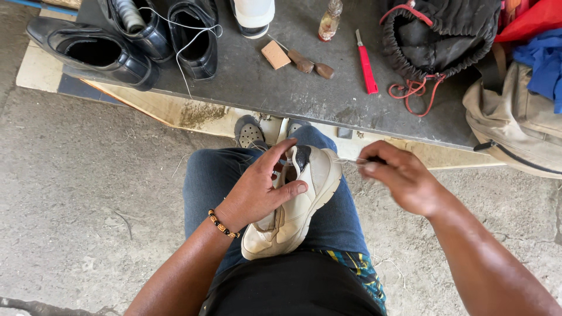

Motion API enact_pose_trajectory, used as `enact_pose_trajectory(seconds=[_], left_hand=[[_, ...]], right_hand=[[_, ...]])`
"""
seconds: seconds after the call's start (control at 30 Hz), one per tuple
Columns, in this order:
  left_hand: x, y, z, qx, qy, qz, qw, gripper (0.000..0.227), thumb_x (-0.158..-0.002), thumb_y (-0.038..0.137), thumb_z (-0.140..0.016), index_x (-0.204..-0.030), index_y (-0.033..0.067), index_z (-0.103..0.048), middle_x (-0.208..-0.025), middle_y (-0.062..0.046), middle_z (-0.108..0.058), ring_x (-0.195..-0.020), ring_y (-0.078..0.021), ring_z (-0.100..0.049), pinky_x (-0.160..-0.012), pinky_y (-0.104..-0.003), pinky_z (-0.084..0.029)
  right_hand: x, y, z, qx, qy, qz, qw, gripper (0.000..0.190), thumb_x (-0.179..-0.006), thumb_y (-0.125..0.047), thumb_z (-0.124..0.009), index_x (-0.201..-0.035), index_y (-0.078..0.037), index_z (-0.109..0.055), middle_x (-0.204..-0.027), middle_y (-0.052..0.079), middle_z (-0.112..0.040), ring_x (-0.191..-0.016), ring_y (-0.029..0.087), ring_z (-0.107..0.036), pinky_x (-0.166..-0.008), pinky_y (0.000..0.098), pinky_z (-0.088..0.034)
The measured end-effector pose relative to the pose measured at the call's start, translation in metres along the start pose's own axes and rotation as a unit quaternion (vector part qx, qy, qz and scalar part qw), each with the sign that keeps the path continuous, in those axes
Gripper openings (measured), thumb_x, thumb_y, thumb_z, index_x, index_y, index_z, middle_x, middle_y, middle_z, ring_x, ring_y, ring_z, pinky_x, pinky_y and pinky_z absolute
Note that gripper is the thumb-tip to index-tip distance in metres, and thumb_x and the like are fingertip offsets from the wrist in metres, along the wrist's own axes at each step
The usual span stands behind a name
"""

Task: The person sits and sews a white sneaker using a needle and thread. They repeatedly push the needle through the shoe's upper and pull the thread to secure the stitching. The person holds the shoe in their lap while working on the repair.

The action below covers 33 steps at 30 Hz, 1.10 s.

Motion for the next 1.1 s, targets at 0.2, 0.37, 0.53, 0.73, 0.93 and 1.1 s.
enact_pose_trajectory(seconds=[0.2, 0.37, 0.53, 0.73, 0.93, 1.1], left_hand=[[0.000, -0.009, -0.003, -0.026, -0.021, 0.056, 0.998, 0.091, -0.095, 0.048, -0.083, -0.174, 0.0254, -0.045, -0.141, -0.005, -0.069, -0.103, -0.0156, -0.066, -0.084, -0.032, -0.058], [-0.001, -0.009, 0.004, -0.068, -0.045, 0.099, 0.992, 0.095, -0.090, 0.064, -0.078, -0.172, 0.0266, -0.047, -0.129, -0.006, -0.077, -0.097, -0.0210, -0.073, -0.089, -0.037, -0.059], [0.004, -0.027, 0.017, -0.117, -0.083, 0.197, 0.970, 0.095, -0.087, 0.081, -0.059, -0.164, 0.0251, -0.061, -0.094, -0.005, -0.074, -0.090, -0.0223, -0.075, -0.088, -0.038, -0.054], [0.016, -0.068, 0.031, -0.046, -0.005, 0.120, 0.992, 0.028, -0.101, 0.041, -0.084, -0.101, 0.0129, -0.087, -0.075, -0.016, -0.077, -0.074, -0.0282, -0.077, -0.072, -0.042, -0.060], [0.023, -0.013, 0.031, 0.505, -0.016, -0.057, 0.861, 0.037, -0.108, 0.015, -0.069, -0.075, 0.0181, -0.051, -0.133, -0.019, -0.074, -0.144, -0.0375, -0.066, -0.113, -0.055, -0.056], [0.013, -0.008, 0.024, 0.234, 0.010, -0.021, 0.972, 0.011, -0.104, 0.002, -0.077, -0.114, -0.0001, -0.075, -0.109, -0.021, -0.077, -0.077, -0.0239, -0.080, -0.075, -0.039, -0.072]], right_hand=[[0.058, -0.088, 0.047, -0.364, 0.050, 0.191, 0.910, 0.039, -0.106, -0.036, -0.083, -0.125, -0.002, -0.082, -0.087, 0.016, -0.073, -0.063, 0.030, -0.072, -0.047, 0.0308, -0.051], [0.084, -0.071, 0.069, -0.336, 0.162, 0.228, 0.899, 0.063, -0.111, -0.047, -0.075, -0.172, -0.036, -0.063, -0.123, 0.011, -0.069, -0.057, 0.019, -0.059, -0.055, 0.0364, -0.055], [0.016, -0.055, -0.001, -0.046, 0.099, 0.006, 0.994, 0.049, -0.105, -0.020, -0.056, -0.059, -0.006, -0.069, -0.153, 0.004, -0.081, -0.057, 0.010, -0.056, -0.061, 0.0315, -0.042], [-0.015, 0.003, -0.048, -0.093, 0.056, -0.104, 0.989, 0.043, -0.106, -0.019, -0.063, -0.136, 0.005, -0.080, -0.140, 0.025, -0.076, -0.065, 0.031, -0.077, -0.066, 0.0487, -0.064], [0.009, -0.016, -0.042, -0.435, 0.037, -0.024, 0.899, 0.063, -0.102, -0.033, -0.070, -0.149, 0.008, -0.069, -0.060, 0.000, -0.050, -0.053, 0.013, -0.063, -0.055, 0.0332, -0.065], [0.024, -0.021, -0.017, -0.290, 0.129, 0.009, 0.948, 0.026, -0.102, -0.005, -0.067, -0.126, 0.004, -0.073, -0.072, 0.024, -0.072, -0.044, 0.025, -0.072, -0.038, 0.0354, -0.058]])
Point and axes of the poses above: each hand's wrist, its own x-axis away from the middle knuckle, its own z-axis out of the back of the hand, y = z × x, the point moved 4 cm from there along -x, towards the middle knuckle
